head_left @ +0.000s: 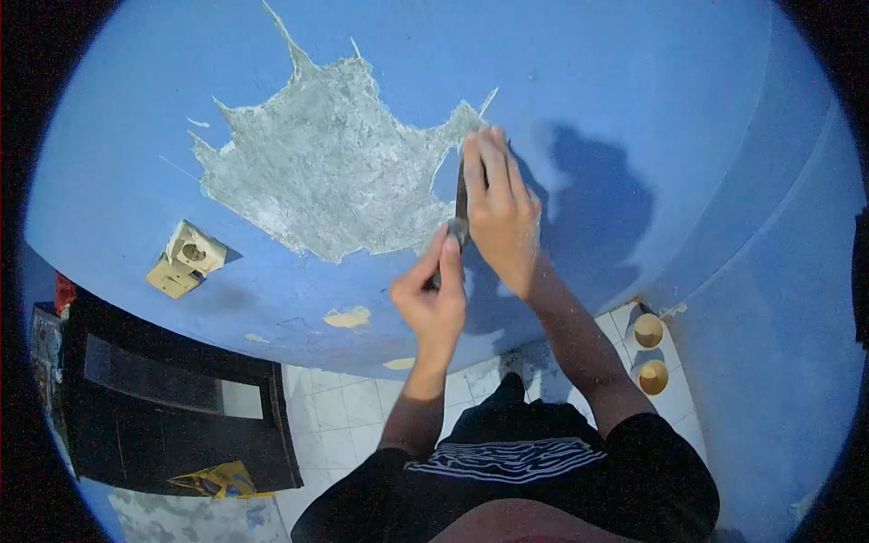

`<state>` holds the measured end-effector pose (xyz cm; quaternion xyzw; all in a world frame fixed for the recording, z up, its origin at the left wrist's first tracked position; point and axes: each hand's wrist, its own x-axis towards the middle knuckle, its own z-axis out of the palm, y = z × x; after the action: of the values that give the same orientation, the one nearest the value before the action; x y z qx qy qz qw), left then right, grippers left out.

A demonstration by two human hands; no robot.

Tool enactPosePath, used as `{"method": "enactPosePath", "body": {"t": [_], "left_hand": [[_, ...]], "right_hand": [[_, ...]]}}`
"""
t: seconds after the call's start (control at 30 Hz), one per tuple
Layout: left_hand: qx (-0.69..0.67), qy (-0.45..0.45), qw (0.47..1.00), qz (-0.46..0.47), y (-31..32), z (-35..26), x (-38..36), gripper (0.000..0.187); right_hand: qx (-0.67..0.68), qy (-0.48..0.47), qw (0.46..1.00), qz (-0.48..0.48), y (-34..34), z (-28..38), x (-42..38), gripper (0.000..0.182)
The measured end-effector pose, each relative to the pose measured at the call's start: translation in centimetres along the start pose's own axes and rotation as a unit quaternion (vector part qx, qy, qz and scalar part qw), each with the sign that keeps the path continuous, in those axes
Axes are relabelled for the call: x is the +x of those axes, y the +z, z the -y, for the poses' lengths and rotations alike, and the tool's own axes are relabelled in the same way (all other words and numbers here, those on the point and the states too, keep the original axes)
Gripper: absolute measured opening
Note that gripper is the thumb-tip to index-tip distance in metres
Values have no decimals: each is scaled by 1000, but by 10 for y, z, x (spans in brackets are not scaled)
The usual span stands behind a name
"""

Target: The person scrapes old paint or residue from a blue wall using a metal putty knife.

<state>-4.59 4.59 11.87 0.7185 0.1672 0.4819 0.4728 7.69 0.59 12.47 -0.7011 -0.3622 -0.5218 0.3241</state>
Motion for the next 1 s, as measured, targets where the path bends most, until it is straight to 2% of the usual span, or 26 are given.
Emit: {"method": "enactPosePath", "body": {"t": [0.07, 0.13, 0.2, 0.27, 0.3, 0.53, 0.6, 0.73, 0.8, 0.87, 0.93, 1.0], "left_hand": [[15, 1, 1000, 7, -1, -5, 13, 24], [35, 39, 999, 17, 0, -7, 24, 26], [29, 26, 999, 19, -3, 0, 18, 27], [44, 60, 997, 12, -9, 5, 8, 22], [7, 19, 1000, 17, -15, 4, 3, 23], [-46, -11, 998, 39, -6, -5, 10, 25], [-123, -86, 984, 97, -15, -10, 6, 26], [-110, -63, 988, 90, -22, 1, 5, 26], [-87, -31, 994, 51, -8, -4, 11, 26], [-64, 10, 997, 44, -8, 1, 7, 27], [-22, -8, 998, 54, -13, 1, -3, 28], [-52, -4, 998, 31, -11, 5, -7, 28]], "right_hand": [[-7, 37, 999, 6, -6, -4, 15, 45], [-20, 38, 999, 8, -4, -6, 22, 47], [-45, 42, 998, -4, -2, -4, 20, 46], [-31, 32, 999, 9, -3, 8, 7, 46], [-21, 28, 999, 21, -1, 12, 4, 45], [-4, 31, 999, 18, 2, 4, 14, 48], [-15, 31, 998, 45, -2, 6, 10, 51], [6, 45, 998, 43, -7, 23, 4, 54], [-21, 54, 995, 76, -12, 23, 7, 53], [-14, 41, 998, 53, -16, 20, 6, 54], [-4, 35, 999, 28, -14, 22, 0, 54], [-15, 1, 999, 33, -8, 25, -10, 56]]}}
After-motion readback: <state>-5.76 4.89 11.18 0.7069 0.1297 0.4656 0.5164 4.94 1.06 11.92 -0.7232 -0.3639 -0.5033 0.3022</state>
